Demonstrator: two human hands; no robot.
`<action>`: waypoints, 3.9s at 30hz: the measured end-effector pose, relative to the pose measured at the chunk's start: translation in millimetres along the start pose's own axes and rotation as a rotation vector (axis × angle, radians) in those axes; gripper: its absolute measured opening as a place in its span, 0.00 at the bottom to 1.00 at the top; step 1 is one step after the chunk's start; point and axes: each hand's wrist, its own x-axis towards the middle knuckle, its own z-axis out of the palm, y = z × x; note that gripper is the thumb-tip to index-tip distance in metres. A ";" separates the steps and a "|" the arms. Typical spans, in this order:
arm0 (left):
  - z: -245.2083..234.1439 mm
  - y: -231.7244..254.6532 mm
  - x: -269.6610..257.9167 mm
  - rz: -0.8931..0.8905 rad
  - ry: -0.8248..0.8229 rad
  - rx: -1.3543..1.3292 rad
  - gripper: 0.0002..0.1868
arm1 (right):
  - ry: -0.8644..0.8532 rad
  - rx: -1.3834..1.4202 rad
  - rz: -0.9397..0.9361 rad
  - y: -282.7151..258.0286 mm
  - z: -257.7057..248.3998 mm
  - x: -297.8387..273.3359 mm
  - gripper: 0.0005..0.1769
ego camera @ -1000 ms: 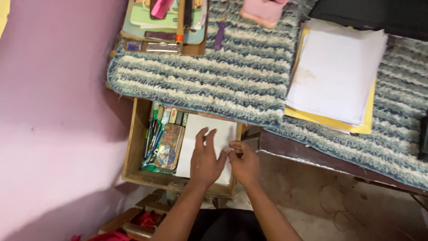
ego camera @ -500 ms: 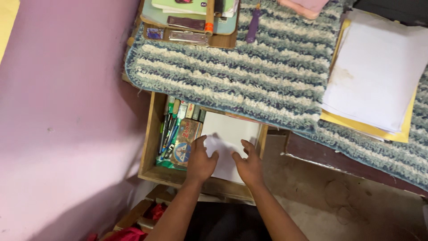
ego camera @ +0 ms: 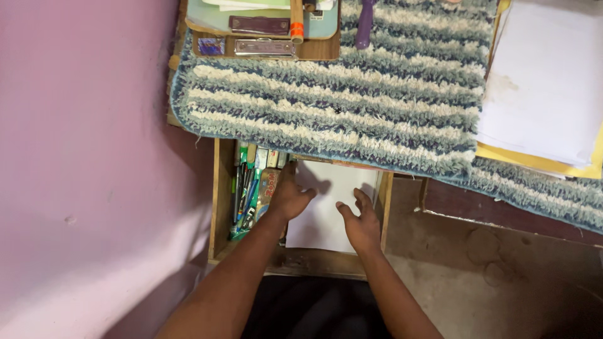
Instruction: The person repeatedly takes sheets of white and yellow paper from a drawer, places them on a desk, and stacks them. The person also handles a printed document and a clear plastic sheet, placing them on the desk. Finally, the person arranges stationery items inside the drawer.
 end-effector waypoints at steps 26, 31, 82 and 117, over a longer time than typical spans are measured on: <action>12.5 -23.6 -29.5 -0.219 -0.048 0.288 0.26 | 0.060 0.206 0.063 38.9 5.3 1.0 0.38; 29.2 -54.5 -54.3 -0.150 -0.036 0.163 0.24 | 0.084 0.057 0.083 36.1 -2.4 -7.5 0.38; 27.4 24.8 -216.4 -0.221 0.226 -0.526 0.29 | -0.232 0.199 0.195 28.1 -98.9 -52.2 0.28; -36.8 194.1 -335.7 0.266 0.095 -0.092 0.33 | -0.301 0.307 0.000 -42.4 -278.5 -146.6 0.30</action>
